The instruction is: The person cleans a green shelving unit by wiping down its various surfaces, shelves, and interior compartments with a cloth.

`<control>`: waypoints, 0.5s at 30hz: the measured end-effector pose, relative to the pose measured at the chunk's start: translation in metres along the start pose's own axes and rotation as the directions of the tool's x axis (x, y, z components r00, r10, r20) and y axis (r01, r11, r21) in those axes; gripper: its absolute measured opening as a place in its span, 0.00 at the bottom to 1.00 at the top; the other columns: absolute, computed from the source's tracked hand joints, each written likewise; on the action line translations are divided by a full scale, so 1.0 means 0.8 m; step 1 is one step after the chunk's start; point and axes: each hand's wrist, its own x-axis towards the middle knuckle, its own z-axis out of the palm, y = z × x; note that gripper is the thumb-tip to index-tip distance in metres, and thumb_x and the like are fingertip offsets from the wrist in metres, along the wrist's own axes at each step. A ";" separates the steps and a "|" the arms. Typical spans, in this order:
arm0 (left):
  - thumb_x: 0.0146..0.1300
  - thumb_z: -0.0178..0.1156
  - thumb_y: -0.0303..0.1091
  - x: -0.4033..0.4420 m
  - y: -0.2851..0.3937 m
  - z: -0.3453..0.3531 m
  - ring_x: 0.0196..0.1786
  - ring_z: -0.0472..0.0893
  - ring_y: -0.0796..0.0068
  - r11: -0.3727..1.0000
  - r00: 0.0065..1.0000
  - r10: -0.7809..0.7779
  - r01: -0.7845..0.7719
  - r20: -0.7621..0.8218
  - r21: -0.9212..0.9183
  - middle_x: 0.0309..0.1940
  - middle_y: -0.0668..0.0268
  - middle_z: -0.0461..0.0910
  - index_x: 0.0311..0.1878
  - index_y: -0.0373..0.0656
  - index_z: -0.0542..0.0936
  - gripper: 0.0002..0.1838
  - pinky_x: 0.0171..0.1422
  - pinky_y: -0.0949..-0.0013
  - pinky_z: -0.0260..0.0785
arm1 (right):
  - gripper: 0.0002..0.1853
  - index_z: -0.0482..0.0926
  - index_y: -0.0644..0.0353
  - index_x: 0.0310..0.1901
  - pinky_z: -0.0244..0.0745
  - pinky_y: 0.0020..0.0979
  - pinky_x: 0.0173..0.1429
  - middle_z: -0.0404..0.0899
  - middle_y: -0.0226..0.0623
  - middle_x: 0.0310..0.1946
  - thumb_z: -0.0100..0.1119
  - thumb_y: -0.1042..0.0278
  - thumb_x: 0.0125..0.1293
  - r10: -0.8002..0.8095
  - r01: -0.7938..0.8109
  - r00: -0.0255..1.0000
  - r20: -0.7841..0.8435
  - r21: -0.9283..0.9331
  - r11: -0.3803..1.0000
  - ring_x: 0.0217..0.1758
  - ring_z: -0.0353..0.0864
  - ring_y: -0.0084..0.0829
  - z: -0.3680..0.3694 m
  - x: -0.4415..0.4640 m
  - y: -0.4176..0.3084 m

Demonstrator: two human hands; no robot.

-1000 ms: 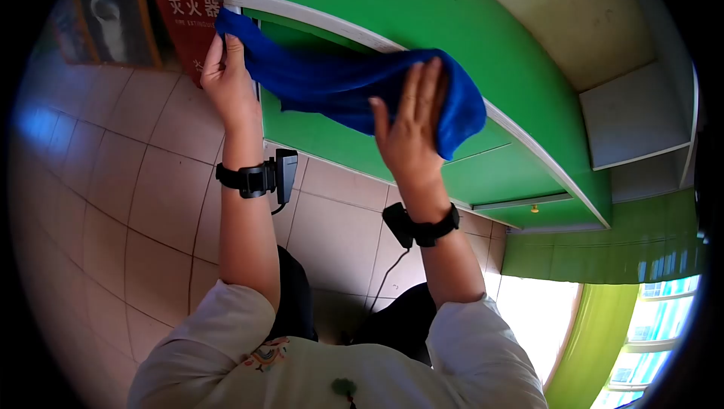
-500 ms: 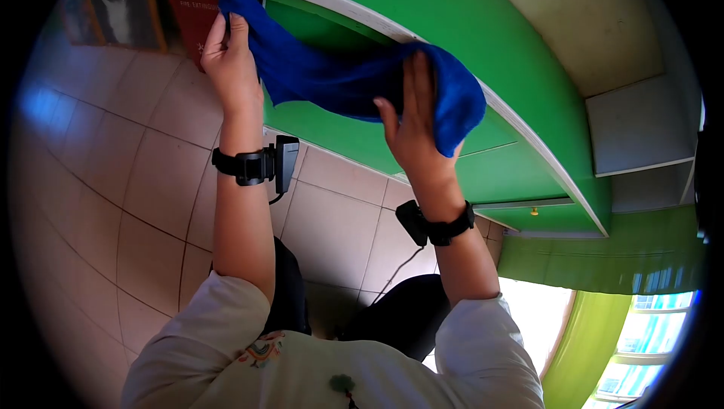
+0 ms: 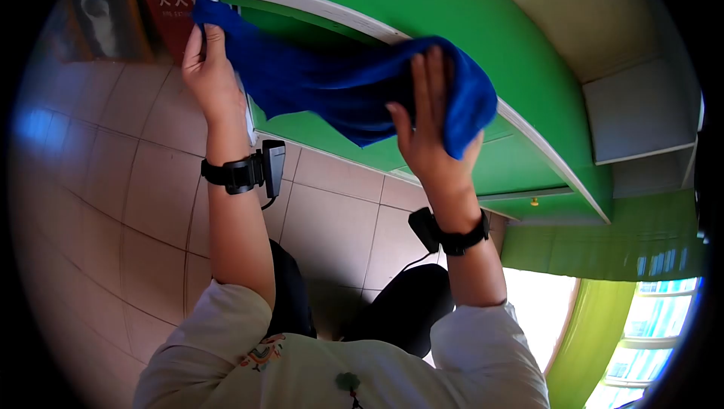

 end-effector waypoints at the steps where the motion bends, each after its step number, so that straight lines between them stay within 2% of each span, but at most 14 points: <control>1: 0.69 0.62 0.35 0.001 0.000 -0.001 0.46 0.79 0.80 1.000 1.000 0.000 0.000 -0.004 -0.011 0.47 0.63 0.83 0.58 0.32 0.79 0.19 0.54 0.77 0.69 | 0.33 0.72 0.51 0.67 0.63 0.38 0.71 0.64 0.28 0.72 0.64 0.52 0.60 0.010 -0.010 1.000 -0.018 -0.010 1.000 0.71 0.66 0.32 0.008 0.000 -0.002; 3: 0.69 0.62 0.36 -0.002 0.002 -0.001 0.46 0.79 0.80 1.000 1.000 -0.019 0.020 0.017 -0.021 0.48 0.63 0.83 0.58 0.32 0.78 0.20 0.55 0.76 0.69 | 0.33 0.73 0.51 0.66 0.63 0.40 0.71 0.64 0.30 0.72 0.65 0.52 0.60 0.064 -0.065 0.997 -0.049 -0.038 0.997 0.71 0.66 0.33 0.017 -0.005 -0.017; 4: 0.72 0.58 0.33 -0.002 0.003 -0.001 0.50 0.78 0.79 1.000 0.998 -0.024 0.023 0.053 0.004 0.52 0.63 0.81 0.60 0.31 0.76 0.19 0.58 0.75 0.69 | 0.33 0.71 0.50 0.67 0.62 0.40 0.72 0.63 0.27 0.73 0.63 0.49 0.61 0.056 -0.059 0.996 -0.068 -0.035 0.998 0.71 0.66 0.34 0.030 0.000 -0.022; 7: 0.72 0.57 0.33 -0.004 0.008 0.002 0.51 0.78 0.78 0.999 0.997 -0.033 0.034 0.076 -0.014 0.54 0.62 0.80 0.62 0.31 0.75 0.19 0.59 0.75 0.69 | 0.34 0.70 0.48 0.69 0.63 0.38 0.71 0.63 0.23 0.73 0.61 0.48 0.62 -0.023 0.019 0.998 -0.066 -0.069 0.997 0.71 0.66 0.33 0.038 0.039 -0.058; 10: 0.72 0.57 0.32 -0.003 0.012 0.003 0.52 0.78 0.78 0.998 0.999 -0.009 0.006 0.051 0.061 0.54 0.62 0.80 0.61 0.31 0.75 0.19 0.60 0.74 0.69 | 0.33 0.71 0.49 0.67 0.63 0.38 0.71 0.65 0.28 0.72 0.63 0.48 0.61 -0.092 0.099 0.987 -0.130 0.045 0.994 0.70 0.68 0.37 0.046 0.060 -0.067; 13: 0.70 0.61 0.36 -0.002 0.008 0.000 0.47 0.79 0.80 0.999 1.000 -0.011 0.010 0.025 0.039 0.49 0.62 0.83 0.59 0.33 0.78 0.19 0.56 0.78 0.69 | 0.32 0.70 0.45 0.69 0.67 0.36 0.69 0.64 0.21 0.72 0.59 0.48 0.63 -0.043 0.040 0.998 -0.046 -0.069 0.997 0.69 0.69 0.31 0.023 0.039 -0.046; 15: 0.70 0.61 0.35 -0.001 0.005 0.000 0.46 0.79 0.81 0.999 0.999 -0.024 0.023 0.025 0.027 0.49 0.63 0.83 0.58 0.33 0.79 0.19 0.55 0.78 0.69 | 0.32 0.71 0.46 0.68 0.70 0.34 0.66 0.68 0.25 0.70 0.62 0.51 0.62 -0.021 0.016 0.997 -0.077 -0.070 0.997 0.66 0.72 0.33 0.017 0.013 -0.019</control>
